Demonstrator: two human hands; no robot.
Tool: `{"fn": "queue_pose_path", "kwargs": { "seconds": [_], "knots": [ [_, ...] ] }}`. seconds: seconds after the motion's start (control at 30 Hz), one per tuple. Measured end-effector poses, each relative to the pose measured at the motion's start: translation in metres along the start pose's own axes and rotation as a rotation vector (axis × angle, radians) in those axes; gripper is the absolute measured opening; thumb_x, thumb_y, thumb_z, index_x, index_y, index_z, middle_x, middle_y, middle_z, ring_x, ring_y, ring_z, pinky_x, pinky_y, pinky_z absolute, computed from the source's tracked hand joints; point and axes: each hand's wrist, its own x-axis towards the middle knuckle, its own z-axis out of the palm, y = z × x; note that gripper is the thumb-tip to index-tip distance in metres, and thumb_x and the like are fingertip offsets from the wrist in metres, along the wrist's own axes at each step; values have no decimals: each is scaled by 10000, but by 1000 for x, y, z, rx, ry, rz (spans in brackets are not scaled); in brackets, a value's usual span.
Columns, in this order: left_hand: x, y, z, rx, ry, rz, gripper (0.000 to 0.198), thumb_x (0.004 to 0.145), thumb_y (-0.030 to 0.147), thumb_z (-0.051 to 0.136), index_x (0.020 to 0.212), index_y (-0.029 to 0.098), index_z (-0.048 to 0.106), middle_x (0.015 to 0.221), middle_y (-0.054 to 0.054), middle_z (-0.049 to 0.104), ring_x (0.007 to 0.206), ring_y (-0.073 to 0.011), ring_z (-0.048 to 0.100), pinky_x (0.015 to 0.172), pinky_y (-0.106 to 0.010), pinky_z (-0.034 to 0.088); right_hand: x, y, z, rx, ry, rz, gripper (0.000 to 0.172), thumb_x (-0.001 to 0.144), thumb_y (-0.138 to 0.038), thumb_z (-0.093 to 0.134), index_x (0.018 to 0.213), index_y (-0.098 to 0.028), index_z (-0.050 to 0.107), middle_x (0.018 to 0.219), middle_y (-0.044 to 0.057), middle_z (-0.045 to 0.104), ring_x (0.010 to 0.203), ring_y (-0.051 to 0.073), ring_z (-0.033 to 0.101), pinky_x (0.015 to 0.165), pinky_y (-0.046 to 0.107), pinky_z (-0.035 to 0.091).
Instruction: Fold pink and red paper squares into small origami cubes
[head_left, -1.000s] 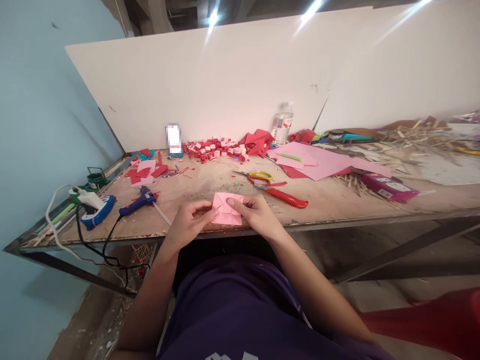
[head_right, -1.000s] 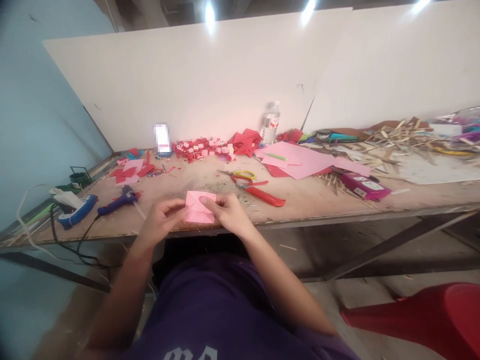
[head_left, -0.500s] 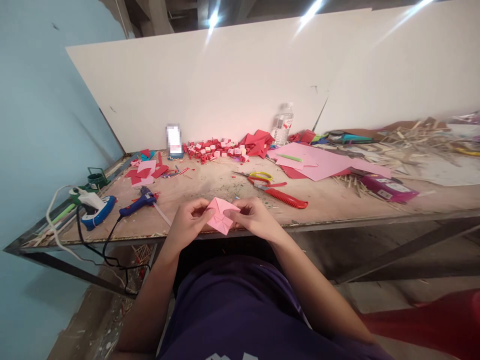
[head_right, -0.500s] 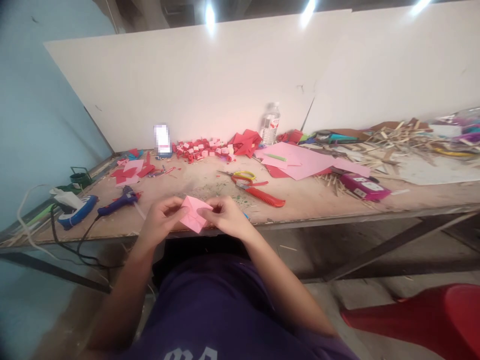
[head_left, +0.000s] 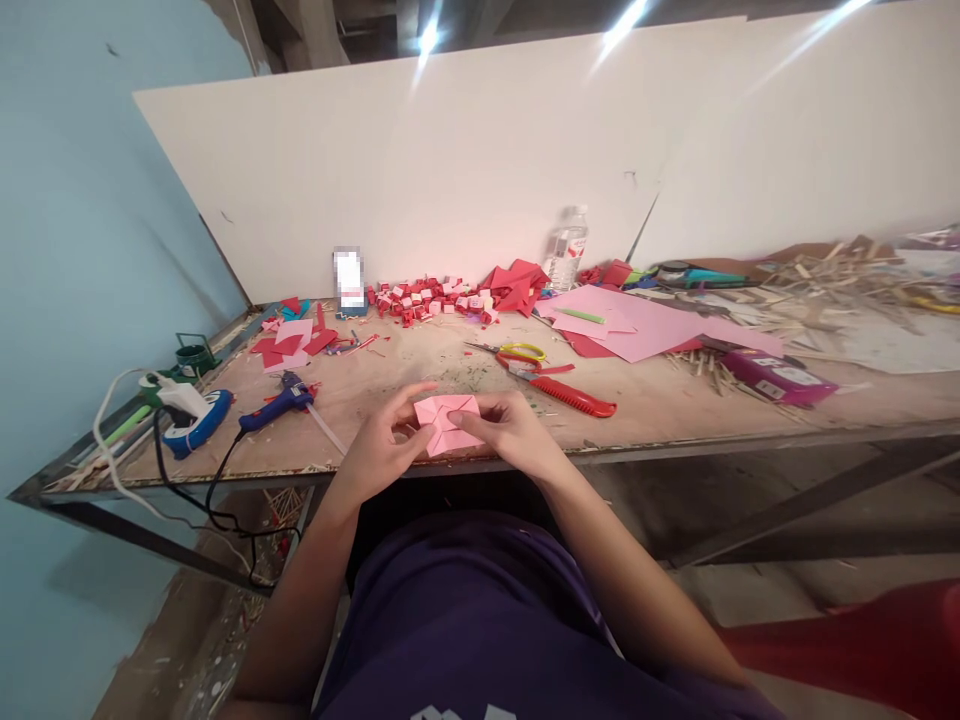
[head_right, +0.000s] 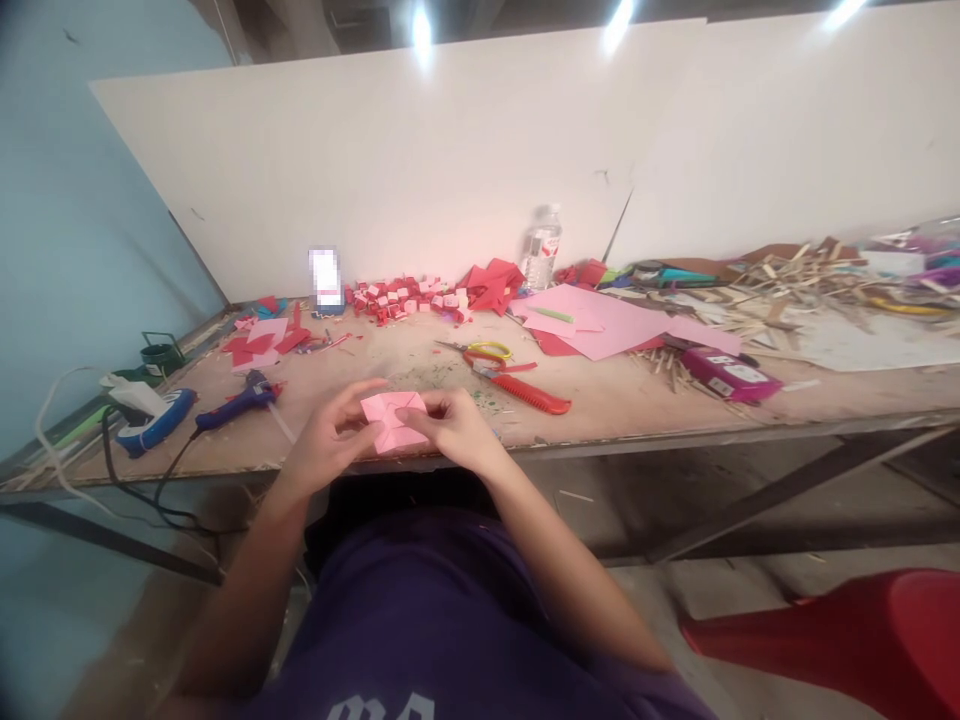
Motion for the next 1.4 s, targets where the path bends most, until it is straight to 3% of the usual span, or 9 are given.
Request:
{"fn": "queue_pose_path", "kwargs": {
  "seconds": [0.1, 0.27, 0.5, 0.57, 0.67, 0.8, 0.97, 1.2, 1.4],
  "knots": [
    [1, -3, -1, -20, 53, 46, 465, 900, 257, 640, 1352, 181, 565, 896, -22, 749, 838, -164, 696, 792, -251, 547, -1, -3, 1, 7, -39, 19, 453, 818, -494, 722, 588, -160, 523, 548, -42, 405, 523, 91, 352, 507, 249, 262],
    [1, -7, 0, 19, 134, 82, 401, 892, 253, 637, 1285, 183, 599, 842, -7, 727, 796, -153, 686, 769, -245, 540, -3, -10, 2, 7, -165, 54, 413, 822, -487, 721, 639, -143, 587, 587, -32, 436, 551, 95, 370, 518, 241, 272],
    [-2, -6, 8, 166, 88, 125, 363, 917, 212, 602, 1279, 234, 613, 888, -8, 743, 838, -156, 705, 799, -260, 544, 1, -3, 0, 46, -99, 65, 394, 809, -503, 748, 729, -127, 661, 620, -22, 510, 569, 101, 417, 517, 235, 280],
    [-2, -7, 7, 175, 110, 174, 337, 924, 217, 607, 1261, 232, 615, 962, -28, 744, 893, -165, 705, 834, -276, 551, 3, 2, -1, 42, -75, 61, 406, 802, -490, 756, 673, -123, 641, 585, -29, 492, 549, 94, 409, 512, 235, 276],
    [-3, -8, 4, 208, 166, 333, 263, 921, 179, 603, 1181, 216, 625, 1204, -92, 683, 1160, -218, 647, 979, -346, 534, 4, 5, 0, 115, 17, 70, 379, 781, -477, 778, 721, -115, 684, 622, -6, 579, 564, 114, 489, 521, 236, 354],
    [-6, -8, 1, 346, 84, 521, 217, 884, 79, 608, 1039, 223, 655, 1496, -118, 469, 1433, -283, 440, 1167, -476, 409, 2, 0, 2, 308, 71, 130, 382, 754, -478, 804, 889, -128, 730, 759, 56, 717, 627, 189, 642, 570, 293, 514],
    [-7, -6, 6, 459, 0, 519, 128, 916, 131, 639, 958, 232, 705, 1608, -86, 349, 1496, -300, 356, 1211, -496, 371, 3, -2, 0, 341, 94, 85, 337, 756, -439, 818, 868, -135, 728, 793, 71, 745, 680, 202, 679, 629, 301, 540],
    [-4, -9, 4, 368, 48, 483, 84, 905, 196, 694, 918, 240, 765, 1552, -78, 468, 1428, -300, 456, 1174, -497, 417, 2, 1, -1, 297, 53, 87, 344, 780, -470, 787, 836, -134, 738, 761, 48, 705, 666, 177, 612, 621, 283, 475],
    [-2, -10, 0, 216, 93, 400, 66, 861, 259, 766, 906, 249, 813, 1488, -82, 548, 1319, -298, 569, 1094, -453, 486, 2, 5, -1, 287, 102, 60, 382, 752, -496, 797, 737, -122, 721, 672, 23, 624, 601, 131, 481, 561, 256, 363]
  ]
}}
